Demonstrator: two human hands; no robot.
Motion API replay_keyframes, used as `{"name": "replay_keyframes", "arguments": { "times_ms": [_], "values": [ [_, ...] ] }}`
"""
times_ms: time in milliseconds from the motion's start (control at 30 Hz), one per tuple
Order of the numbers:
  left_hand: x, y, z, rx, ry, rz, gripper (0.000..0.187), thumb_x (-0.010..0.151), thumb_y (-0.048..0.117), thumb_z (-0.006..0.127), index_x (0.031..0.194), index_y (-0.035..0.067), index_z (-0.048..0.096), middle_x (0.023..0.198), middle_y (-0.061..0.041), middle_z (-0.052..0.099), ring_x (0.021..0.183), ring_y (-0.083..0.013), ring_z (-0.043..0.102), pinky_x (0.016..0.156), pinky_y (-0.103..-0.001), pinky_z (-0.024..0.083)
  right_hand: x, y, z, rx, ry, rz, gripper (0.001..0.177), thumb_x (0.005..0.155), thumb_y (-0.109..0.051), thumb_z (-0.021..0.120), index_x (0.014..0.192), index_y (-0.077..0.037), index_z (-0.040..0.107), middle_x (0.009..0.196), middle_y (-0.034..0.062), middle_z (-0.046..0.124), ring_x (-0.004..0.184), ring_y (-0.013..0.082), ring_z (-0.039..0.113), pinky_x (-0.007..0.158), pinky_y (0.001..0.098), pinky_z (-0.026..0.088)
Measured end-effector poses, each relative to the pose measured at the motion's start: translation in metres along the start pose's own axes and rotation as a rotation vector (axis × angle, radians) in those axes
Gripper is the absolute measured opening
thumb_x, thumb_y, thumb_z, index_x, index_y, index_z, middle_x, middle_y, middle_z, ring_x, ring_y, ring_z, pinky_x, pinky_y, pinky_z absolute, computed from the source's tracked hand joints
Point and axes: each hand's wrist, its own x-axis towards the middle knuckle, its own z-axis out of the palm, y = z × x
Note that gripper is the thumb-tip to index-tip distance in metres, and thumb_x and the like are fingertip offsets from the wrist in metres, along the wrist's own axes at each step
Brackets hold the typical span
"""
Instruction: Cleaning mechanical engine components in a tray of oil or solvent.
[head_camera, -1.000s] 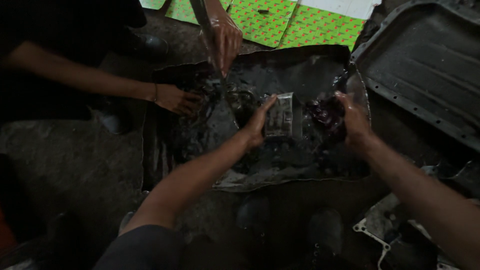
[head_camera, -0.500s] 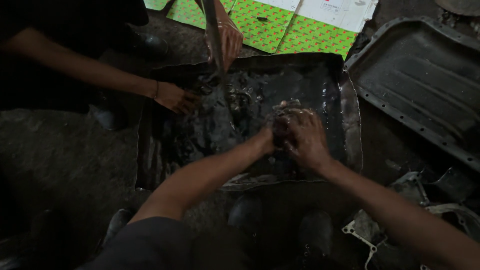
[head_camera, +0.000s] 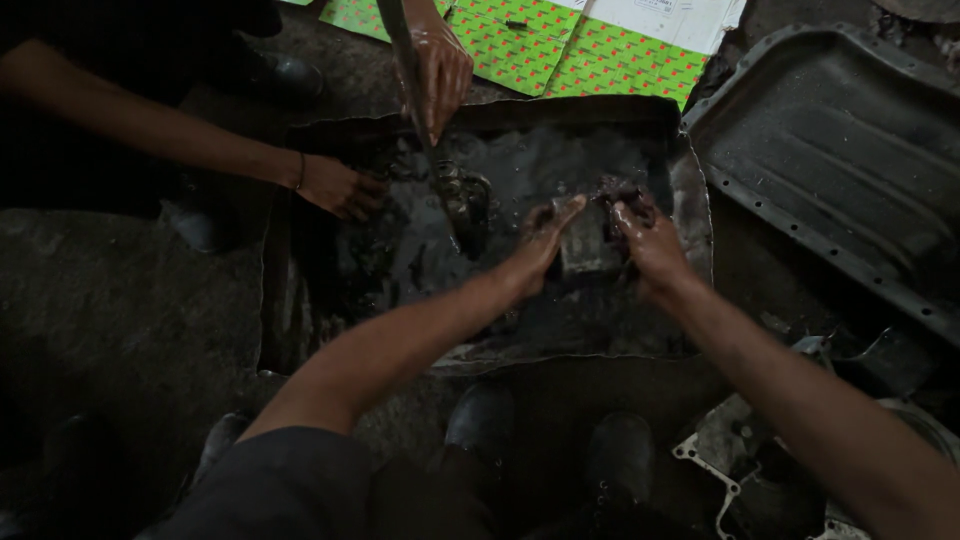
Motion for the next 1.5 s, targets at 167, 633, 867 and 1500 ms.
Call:
{"name": "replay_keyframes", "arguments": {
  "times_ms": [167, 633, 867, 1500],
  "values": [
    [0.005, 0.004, 0.0, 0.09, 0.054, -0.055, 0.123, 0.059, 0.078, 0.072, 0.154, 0.017, 0.024, 0.161, -0.022, 0.033, 0.147, -0.0423, 0.032, 0.113, -0.073, 0.025, -0.007, 0.011, -0.003, 0.011, -0.053, -0.022, 0.053, 0.086, -0.03, 0.072, 0.135, -0.013, 0.059, 0.135, 0.0097, 0.063, 0.128, 0.0311, 0.059, 0.107, 0.0504, 0.052],
    [0.025, 0.027, -0.025, -0.113, -0.14, -0.191, 0.088, 0.087, 0.08, 0.043, 0.146, 0.014, 0.048, 0.136, -0.02, 0.061, 0.124, -0.0376, 0.059, 0.102, -0.062, 0.048, 0.021, 0.023, -0.035, 0.166, -0.24, 0.069, 0.049, 0.086, -0.011, 0.07, 0.133, -0.012, 0.056, 0.115, 0.0079, 0.065, 0.112, 0.0288, 0.061, 0.096, 0.0506, 0.051],
    [0.02, 0.04, -0.028, -0.058, -0.183, -0.178, 0.093, 0.082, 0.083, 0.037, 0.149, 0.018, 0.045, 0.145, -0.02, 0.051, 0.132, -0.0411, 0.051, 0.101, -0.066, 0.043, 0.027, 0.028, -0.044, 0.272, -0.15, 0.202, 0.019, 0.092, -0.013, 0.069, 0.108, -0.004, 0.063, 0.1, 0.0096, 0.069, 0.096, 0.0261, 0.069, 0.093, 0.0511, 0.058],
    [-0.001, 0.032, -0.011, 0.201, -0.14, -0.179, 0.11, 0.078, 0.067, 0.066, 0.162, 0.022, 0.012, 0.164, -0.019, 0.021, 0.148, -0.0453, 0.028, 0.114, -0.077, 0.028, 0.001, -0.006, -0.011, 0.282, -0.173, 0.184, 0.027, 0.083, -0.013, 0.069, 0.11, -0.011, 0.066, 0.101, 0.0051, 0.073, 0.105, 0.0267, 0.071, 0.102, 0.0573, 0.052]
  ]
}}
